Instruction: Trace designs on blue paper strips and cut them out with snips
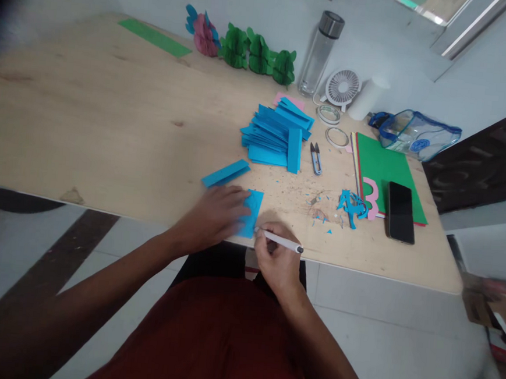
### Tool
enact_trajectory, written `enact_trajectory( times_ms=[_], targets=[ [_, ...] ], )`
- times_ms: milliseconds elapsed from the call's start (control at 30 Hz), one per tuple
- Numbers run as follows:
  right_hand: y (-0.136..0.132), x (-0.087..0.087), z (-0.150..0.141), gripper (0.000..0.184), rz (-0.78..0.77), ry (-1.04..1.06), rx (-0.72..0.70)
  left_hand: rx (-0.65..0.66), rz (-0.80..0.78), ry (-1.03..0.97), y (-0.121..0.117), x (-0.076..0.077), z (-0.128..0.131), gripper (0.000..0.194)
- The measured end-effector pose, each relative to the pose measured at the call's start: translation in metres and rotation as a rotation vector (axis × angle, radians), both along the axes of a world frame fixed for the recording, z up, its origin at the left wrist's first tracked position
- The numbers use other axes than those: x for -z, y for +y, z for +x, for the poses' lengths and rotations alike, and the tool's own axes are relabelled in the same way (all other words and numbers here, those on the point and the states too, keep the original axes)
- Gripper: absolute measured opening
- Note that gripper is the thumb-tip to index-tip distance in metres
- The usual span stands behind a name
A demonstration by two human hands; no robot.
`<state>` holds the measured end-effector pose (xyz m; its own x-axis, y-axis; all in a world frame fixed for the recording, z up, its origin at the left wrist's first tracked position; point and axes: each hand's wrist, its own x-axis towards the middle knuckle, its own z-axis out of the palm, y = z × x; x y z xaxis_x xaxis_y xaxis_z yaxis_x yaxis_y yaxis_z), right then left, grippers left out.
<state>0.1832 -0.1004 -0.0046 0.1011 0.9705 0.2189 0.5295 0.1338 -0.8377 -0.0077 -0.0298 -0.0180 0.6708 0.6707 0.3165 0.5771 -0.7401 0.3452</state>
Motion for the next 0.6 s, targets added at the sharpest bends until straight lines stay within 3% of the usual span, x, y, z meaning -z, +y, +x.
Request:
enact_trajectory(
  times_ms=[600],
  targets=[
    [-0.0005, 0.0042, 0.0002, 0.007, -0.002, 0.022, -0.008, -0.005, -0.011, 0.011, -0.0005, -0.0018, -0.0003, 0.024]
  ],
)
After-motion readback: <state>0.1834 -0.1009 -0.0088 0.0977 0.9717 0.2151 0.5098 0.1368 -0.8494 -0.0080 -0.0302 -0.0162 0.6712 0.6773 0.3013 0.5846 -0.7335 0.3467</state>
